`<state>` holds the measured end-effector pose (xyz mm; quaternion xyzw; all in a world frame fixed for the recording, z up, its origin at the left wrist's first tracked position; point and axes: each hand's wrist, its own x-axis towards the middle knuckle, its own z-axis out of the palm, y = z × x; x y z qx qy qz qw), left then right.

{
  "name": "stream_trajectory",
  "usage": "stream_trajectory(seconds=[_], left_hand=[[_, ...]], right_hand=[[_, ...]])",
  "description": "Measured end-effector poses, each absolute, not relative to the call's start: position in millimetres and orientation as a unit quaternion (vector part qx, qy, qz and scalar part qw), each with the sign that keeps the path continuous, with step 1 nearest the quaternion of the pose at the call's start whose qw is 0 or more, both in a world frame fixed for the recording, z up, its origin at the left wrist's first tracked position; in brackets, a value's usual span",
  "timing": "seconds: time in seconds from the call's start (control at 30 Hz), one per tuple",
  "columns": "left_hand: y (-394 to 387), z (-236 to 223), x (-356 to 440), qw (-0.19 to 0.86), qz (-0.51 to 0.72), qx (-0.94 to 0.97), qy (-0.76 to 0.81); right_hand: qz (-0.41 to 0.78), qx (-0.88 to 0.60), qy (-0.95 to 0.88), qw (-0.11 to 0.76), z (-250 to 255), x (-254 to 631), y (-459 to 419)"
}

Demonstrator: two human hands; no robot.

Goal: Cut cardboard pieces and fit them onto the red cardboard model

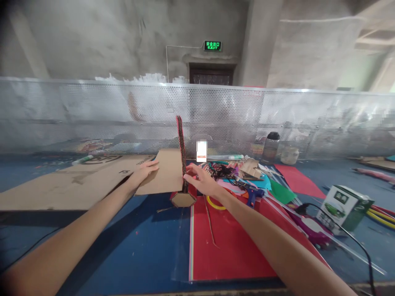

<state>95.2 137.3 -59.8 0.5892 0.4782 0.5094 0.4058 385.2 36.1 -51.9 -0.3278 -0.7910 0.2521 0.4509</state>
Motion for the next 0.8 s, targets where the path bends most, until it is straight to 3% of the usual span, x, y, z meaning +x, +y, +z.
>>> stream_trajectory(seconds=[0.33,0.8], left_hand=[[119.4,-48.5,101.7,0.441,0.488,0.592,0.465],[101.0,-32.8,107.3,0.387,0.449,0.632,0.500]], right_hand=[[0.254,-0.325,-0.795,0.444,-53.5,389.1,37.5],[0.272,-0.315,-0.791,0.448,-50.7,389.4,36.3]])
